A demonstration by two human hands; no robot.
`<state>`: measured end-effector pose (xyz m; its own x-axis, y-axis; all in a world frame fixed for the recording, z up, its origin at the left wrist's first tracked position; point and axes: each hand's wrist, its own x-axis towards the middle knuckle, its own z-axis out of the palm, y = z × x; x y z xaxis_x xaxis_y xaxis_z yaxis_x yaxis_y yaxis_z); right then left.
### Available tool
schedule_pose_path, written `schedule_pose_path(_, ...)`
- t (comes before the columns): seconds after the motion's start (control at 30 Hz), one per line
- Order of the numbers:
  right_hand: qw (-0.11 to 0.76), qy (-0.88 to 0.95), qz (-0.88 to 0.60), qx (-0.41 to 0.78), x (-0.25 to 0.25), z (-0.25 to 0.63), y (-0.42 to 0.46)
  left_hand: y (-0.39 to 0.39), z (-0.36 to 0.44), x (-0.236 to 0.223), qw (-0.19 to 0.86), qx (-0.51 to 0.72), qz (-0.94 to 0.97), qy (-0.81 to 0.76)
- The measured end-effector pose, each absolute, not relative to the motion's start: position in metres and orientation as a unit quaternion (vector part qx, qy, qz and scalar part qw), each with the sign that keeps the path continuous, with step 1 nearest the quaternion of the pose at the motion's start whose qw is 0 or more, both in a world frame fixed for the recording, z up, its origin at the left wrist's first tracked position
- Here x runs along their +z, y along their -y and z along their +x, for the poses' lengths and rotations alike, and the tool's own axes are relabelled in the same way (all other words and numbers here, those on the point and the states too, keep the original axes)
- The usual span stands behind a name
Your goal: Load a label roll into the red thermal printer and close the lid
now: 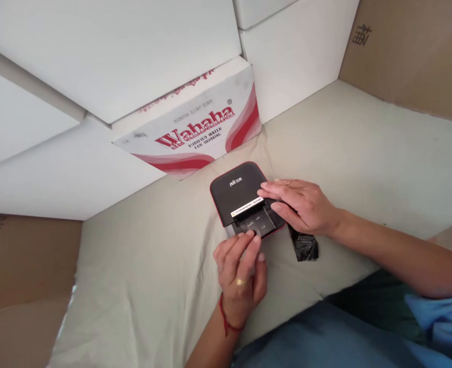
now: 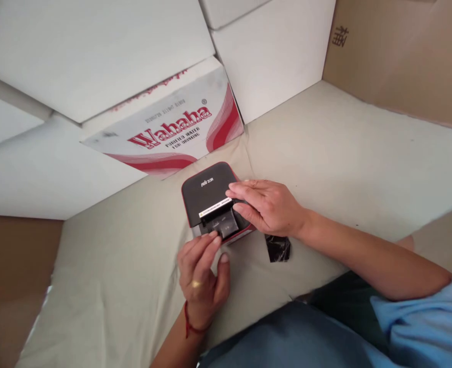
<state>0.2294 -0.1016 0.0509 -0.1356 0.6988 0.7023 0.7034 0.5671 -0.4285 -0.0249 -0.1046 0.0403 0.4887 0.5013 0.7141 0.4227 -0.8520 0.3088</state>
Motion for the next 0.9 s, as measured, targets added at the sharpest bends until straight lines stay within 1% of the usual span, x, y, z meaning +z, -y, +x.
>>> schedule_pose_path(0.13,0.507,0.735,-0.451,-0.005,0.05,0.226,0.101,0.088,-0.035,0.045,0.09,0.5,0.789,-0.345)
schedule_pose_path(0.2,0.519,0.731,-0.444,0.001,0.049,0.226,0.102,0.077,-0.038,0.044,0.152,0.489,0.768,-0.385)
schedule_pose_path(0.27,0.521,0.729,-0.443,0.012,0.047,0.226,0.104,0.069,-0.04,0.041,0.233,0.461,0.764,-0.386)
schedule_pose_path(0.33,0.515,0.732,-0.446,0.025,0.047,0.227,0.106,0.065,-0.04,0.038,0.276,0.44,0.765,-0.381)
schedule_pose_path(0.4,0.505,0.737,-0.448,0.036,0.047,0.228,0.107,0.065,-0.039,0.037,0.26,0.438,0.772,-0.379)
schedule_pose_path(0.47,0.501,0.739,-0.448,0.037,0.049,0.227,0.107,0.066,-0.037,0.037,0.208,0.448,0.78,-0.384)
schedule_pose_path(0.53,0.506,0.736,-0.449,0.025,0.05,0.226,0.107,0.067,-0.035,0.037,0.168,0.457,0.782,-0.388)
schedule_pose_path(0.6,0.51,0.733,-0.45,0.006,0.051,0.224,0.105,0.068,-0.034,0.037,0.154,0.455,0.785,-0.391)
schedule_pose_path(0.8,0.504,0.732,-0.458,-0.032,0.051,0.221,0.103,0.066,-0.031,0.034,0.146,0.467,0.785,-0.38)
schedule_pose_path(0.9,0.502,0.733,-0.46,-0.019,0.048,0.22,0.104,0.063,-0.029,0.032,0.201,0.484,0.766,-0.373)
